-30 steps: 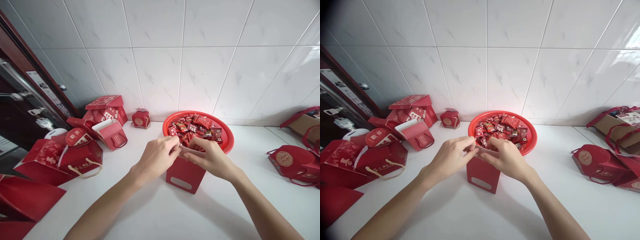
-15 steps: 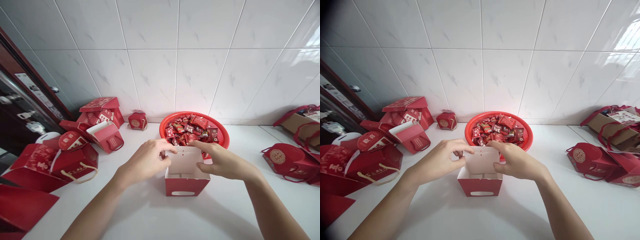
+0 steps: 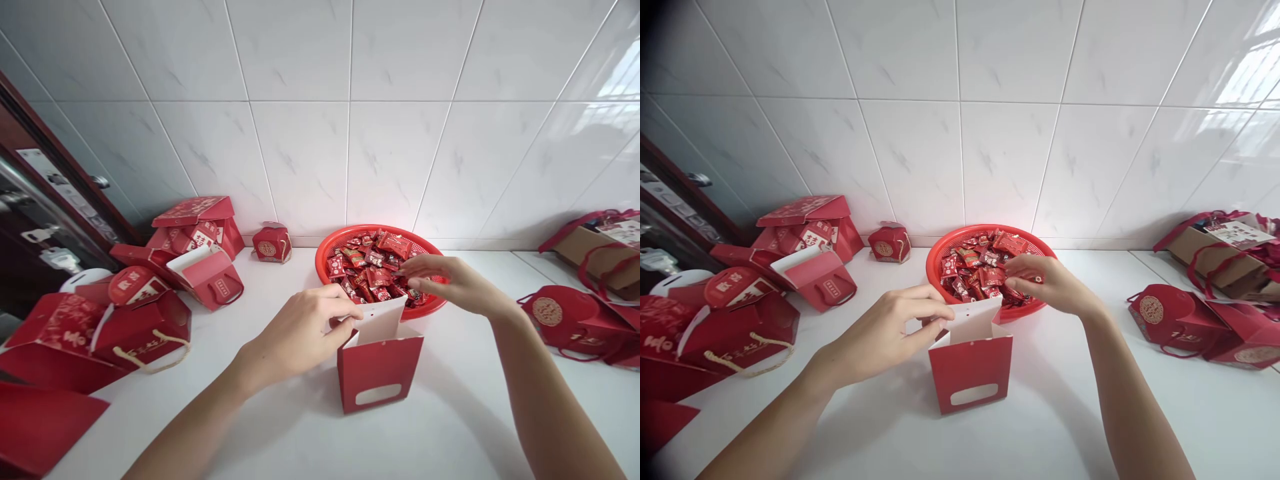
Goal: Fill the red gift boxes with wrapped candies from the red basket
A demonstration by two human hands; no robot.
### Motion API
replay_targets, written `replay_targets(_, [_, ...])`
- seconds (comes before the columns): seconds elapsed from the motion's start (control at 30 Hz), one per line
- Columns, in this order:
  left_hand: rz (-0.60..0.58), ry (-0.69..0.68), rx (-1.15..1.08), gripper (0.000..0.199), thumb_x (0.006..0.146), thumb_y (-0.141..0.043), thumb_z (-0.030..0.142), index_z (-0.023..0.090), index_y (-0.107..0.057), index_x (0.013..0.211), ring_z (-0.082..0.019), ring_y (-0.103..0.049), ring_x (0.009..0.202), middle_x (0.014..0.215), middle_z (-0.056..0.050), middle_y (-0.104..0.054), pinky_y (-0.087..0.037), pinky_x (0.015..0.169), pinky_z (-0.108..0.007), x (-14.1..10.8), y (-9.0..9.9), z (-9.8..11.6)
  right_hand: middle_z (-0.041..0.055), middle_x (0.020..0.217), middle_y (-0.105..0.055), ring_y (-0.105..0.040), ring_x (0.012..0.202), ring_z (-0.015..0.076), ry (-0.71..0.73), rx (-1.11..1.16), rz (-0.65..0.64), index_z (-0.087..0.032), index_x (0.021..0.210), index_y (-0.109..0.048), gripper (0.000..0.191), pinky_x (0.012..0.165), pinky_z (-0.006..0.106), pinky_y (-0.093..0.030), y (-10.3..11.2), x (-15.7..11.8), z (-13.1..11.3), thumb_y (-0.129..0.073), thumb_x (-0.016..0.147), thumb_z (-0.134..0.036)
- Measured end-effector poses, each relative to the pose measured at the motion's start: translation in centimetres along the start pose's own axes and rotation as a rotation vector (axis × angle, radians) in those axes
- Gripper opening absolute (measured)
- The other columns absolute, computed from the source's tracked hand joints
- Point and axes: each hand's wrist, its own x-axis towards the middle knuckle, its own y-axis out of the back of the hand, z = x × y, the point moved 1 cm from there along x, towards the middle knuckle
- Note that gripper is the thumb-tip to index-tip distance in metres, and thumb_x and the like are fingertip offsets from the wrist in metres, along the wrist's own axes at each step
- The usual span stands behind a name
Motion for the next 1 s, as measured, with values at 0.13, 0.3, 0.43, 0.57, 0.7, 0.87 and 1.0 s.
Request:
replay_targets(0.13, [-0.038, -0.043, -0.017, 0.025, 0.094, -0.060, 0.013, 0.026, -0.081, 0.094, -0.011, -0.064, 0.073, 0.096, 0.001, -0.071, -0.047, 0.066, -0.024, -0.2, 0.3, 0.1, 0.0087, 0.098, -0.082, -0.077, 0.086, 0.0272, -0.109, -0.118, 0.221, -0.021, 0.095, -0.077, 0.030, 0.079, 0.040, -0.062, -0.2, 1.2, 3.8, -0.062, 0.090, -0.047])
replay_targets(0.3, [-0.077, -0.128, -0.064, 0.025, 0.094, -0.059, 0.011, 0.023, -0.081, 0.094, -0.011, -0.065, 0.080, 0.098, -0.001, -0.071, -0.048, 0.068, -0.021, -0.1, 0.5, 0.4, 0.0058, 0.091, -0.081, -0.076, 0.084, 0.0239, -0.161, -0.260, 0.207, -0.022, 0.089, -0.074, 0.017, 0.078, 0.034, -0.059, -2.0, 2.9, 5.6, -0.058, 0.090, -0.028])
replay_targets(0.43, [-0.114, -0.179, -0.099, 0.024, 0.095, -0.060, 0.013, 0.023, -0.081, 0.093, -0.012, -0.068, 0.084, 0.105, -0.003, -0.072, -0.051, 0.075, -0.021, 0.1, 0.8, 0.4, 0.0080, 0.097, -0.080, -0.074, 0.091, 0.0262, -0.163, -0.379, 0.121, -0.020, 0.093, -0.076, 0.016, 0.082, 0.036, -0.055, -2.6, 4.9, 5.6, -0.060, 0.091, -0.025])
replay_targets(0.57, [-0.119, -0.152, -0.144, 0.022, 0.095, -0.062, 0.017, 0.025, -0.082, 0.093, -0.014, -0.070, 0.090, 0.117, -0.005, -0.071, -0.055, 0.082, -0.025, 0.1, 1.6, -0.3, 0.0114, 0.116, -0.078, -0.071, 0.108, 0.0308, -0.156, -0.480, -0.013, -0.020, 0.107, -0.076, 0.021, 0.090, 0.038, -0.052, -3.0, 6.4, 5.6, -0.064, 0.091, -0.024])
replay_targets(0.7, [0.014, -0.153, -0.224, 0.015, 0.092, -0.066, 0.025, 0.023, -0.081, 0.092, -0.020, -0.071, 0.098, 0.110, -0.007, -0.075, -0.056, 0.085, -0.029, 1.6, 2.8, -2.2, 0.0152, 0.126, -0.072, -0.068, 0.117, 0.0344, -0.169, -0.565, -0.110, -0.019, 0.113, -0.076, 0.025, 0.095, 0.040, -0.050, -3.9, 6.6, 5.8, -0.067, 0.090, -0.025])
replay_targets(0.87, [0.187, 0.021, -0.068, 0.017, 0.087, -0.067, 0.028, 0.020, -0.080, 0.094, -0.021, -0.071, 0.095, 0.107, -0.007, -0.078, -0.056, 0.087, -0.031, 9.4, 2.1, -6.2, 0.0173, 0.134, -0.065, -0.066, 0.121, 0.0372, -0.189, -0.632, -0.155, -0.020, 0.114, -0.076, 0.025, 0.096, 0.043, -0.049, -4.5, 6.3, 5.7, -0.067, 0.092, -0.029])
replay_targets(1.0, [0.160, 0.226, 0.061, 0.014, 0.088, -0.067, 0.017, 0.017, -0.079, 0.096, -0.025, -0.072, 0.104, 0.107, -0.008, -0.079, -0.054, 0.096, -0.034, 17.3, -0.2, -8.9, 0.0182, 0.131, -0.066, -0.065, 0.120, 0.0367, -0.192, -0.647, -0.162, -0.018, 0.110, -0.075, 0.022, 0.092, 0.041, -0.049, -4.5, 6.1, 5.2, -0.065, 0.094, -0.029])
